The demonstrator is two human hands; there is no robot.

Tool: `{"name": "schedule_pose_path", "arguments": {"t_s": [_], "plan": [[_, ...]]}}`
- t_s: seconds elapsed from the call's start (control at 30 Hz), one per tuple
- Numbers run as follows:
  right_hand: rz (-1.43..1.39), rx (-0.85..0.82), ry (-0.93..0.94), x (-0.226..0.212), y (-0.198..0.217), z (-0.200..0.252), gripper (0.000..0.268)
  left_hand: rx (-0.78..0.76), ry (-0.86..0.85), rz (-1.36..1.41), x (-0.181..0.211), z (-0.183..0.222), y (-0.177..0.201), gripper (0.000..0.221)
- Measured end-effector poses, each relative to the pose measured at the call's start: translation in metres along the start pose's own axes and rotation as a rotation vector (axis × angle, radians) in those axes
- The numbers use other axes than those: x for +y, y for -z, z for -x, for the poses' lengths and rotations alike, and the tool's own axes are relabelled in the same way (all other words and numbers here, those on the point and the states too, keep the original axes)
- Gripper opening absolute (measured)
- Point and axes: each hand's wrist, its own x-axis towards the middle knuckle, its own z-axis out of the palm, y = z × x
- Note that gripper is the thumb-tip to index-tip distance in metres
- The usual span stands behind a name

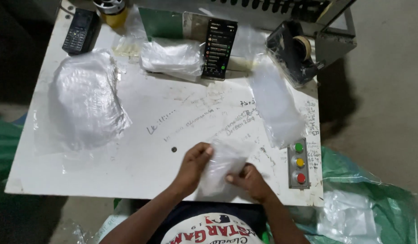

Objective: Packaging small plastic bags by folding and placing them into a larger bag at a workstation.

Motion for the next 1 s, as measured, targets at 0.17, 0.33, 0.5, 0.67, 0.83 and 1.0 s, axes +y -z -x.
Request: {"name": "schedule_pose_path", "arguments": {"t_s": [0.17, 0.33, 0.5, 0.67, 0.83, 1.0], "plan": [[0.575, 0.342, 0.178, -0.051, -0.034, 0.011, 0.042, 0.337, -0.441, -0.774, -0.028, 0.014, 0.033, 0.031], [1.106, 0.24, 0.411, -0.044, -0.031, -0.022, 0.044, 0.151, -0.75, -1.408, -0.03, -0.005, 0.041, 0.042], [0.981, -0.035, 0.336, -0.058, -0.045, -0.01, 0.018, -0.162, -0.565, -1.557, -0.023, -0.007, 0.053, 0.007], [0.964, 0.0, 0.381, -0.041, -0.042, -0.007, 0.029, -0.213, -0.457, -1.492, -0.016, 0.0, 0.071, 0.023], [1.052, 0.097, 0.565, -0.035, -0.056, -0.004, 0.013, -0.115, -0.572, -1.393, -0.026, 0.003, 0.068, 0.012], [1.049, 0.071, 0.559, -0.026, -0.05, -0.018, 0.024, 0.015, -0.334, -1.314, -0.011, -0.002, 0.059, 0.023]]}}
